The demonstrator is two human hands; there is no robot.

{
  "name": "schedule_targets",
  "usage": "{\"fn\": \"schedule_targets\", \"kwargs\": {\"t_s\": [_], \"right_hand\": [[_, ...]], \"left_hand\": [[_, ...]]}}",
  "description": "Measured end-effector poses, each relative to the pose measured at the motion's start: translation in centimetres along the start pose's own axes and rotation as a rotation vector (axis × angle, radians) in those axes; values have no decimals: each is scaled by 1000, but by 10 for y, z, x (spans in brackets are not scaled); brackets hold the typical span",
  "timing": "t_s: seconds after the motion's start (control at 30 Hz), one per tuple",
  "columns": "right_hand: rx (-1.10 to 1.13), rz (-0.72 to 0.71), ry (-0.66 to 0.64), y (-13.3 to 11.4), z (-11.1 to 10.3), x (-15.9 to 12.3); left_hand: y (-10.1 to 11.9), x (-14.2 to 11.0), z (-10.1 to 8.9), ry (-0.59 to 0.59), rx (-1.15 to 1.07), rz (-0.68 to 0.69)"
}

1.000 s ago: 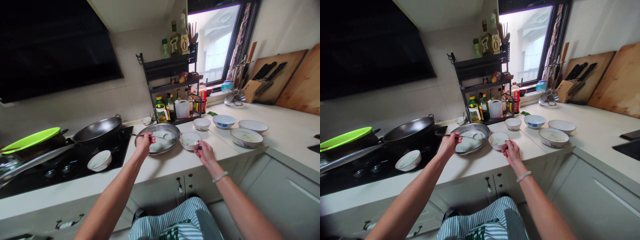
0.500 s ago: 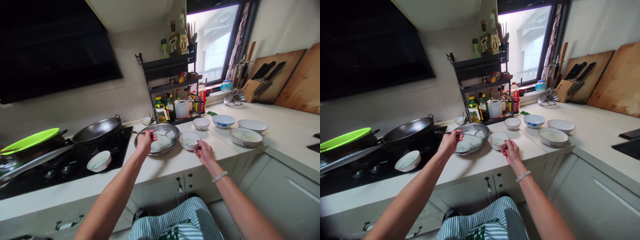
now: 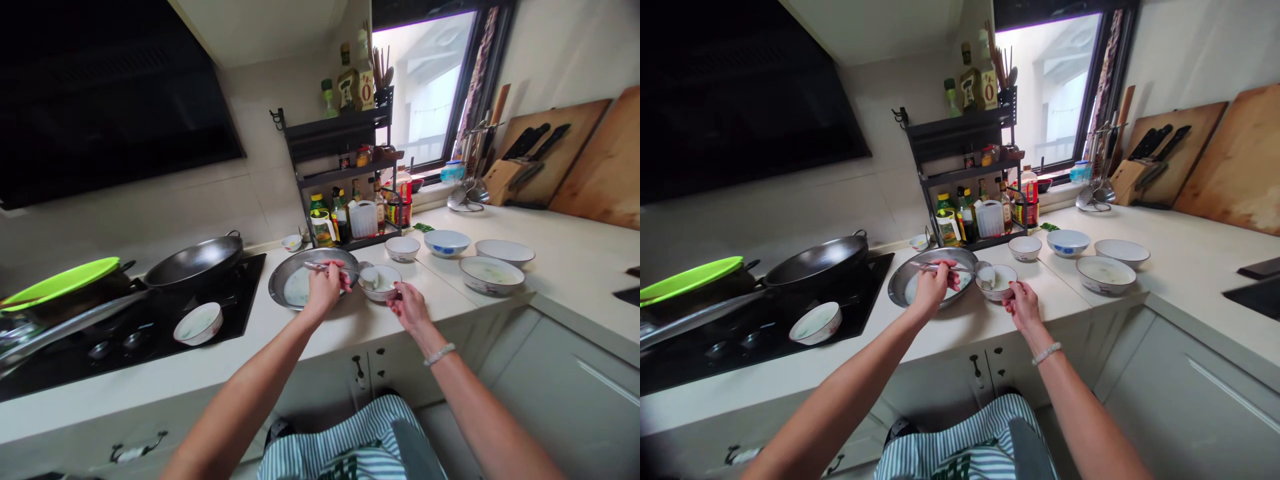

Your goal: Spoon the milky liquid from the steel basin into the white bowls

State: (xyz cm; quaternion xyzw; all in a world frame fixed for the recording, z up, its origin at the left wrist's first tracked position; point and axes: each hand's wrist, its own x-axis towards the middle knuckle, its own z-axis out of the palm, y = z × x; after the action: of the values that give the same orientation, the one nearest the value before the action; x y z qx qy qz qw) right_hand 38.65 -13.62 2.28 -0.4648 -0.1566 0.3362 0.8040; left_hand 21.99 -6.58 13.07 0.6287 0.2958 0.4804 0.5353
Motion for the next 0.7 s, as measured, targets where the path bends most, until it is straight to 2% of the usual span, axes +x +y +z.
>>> {"fn": "schedule_targets", "kwargs": {"t_s": [0.1,0.23,0.3,0.37,0.43,0.5,0.6,0.7], "right_hand": [[1,6,2,-1,0,-1],[9,5,4,0,0,-1],[10,3,4,0,0,-1],[8,4,4,0,0,-1],[7,1,4,0,0,-1],[6,-5,0,0,0,-1],[1,-4,-4,0,0,0],[3,-4,-8,0,0,0]], "left_hand": [[-12,-9,1,-147,184,163],[-18,-20,-7,-364,451,494],[-18,-24,-11,-433,506,621],[-18,-26,-13,-462,514,684],[-19,-27,-12,-450,468,645],[-21,-26,-10,-381,365,490],[-22,-17,-9,-182,97,168],[-16,-3,-18,67,-156,-38]]}}
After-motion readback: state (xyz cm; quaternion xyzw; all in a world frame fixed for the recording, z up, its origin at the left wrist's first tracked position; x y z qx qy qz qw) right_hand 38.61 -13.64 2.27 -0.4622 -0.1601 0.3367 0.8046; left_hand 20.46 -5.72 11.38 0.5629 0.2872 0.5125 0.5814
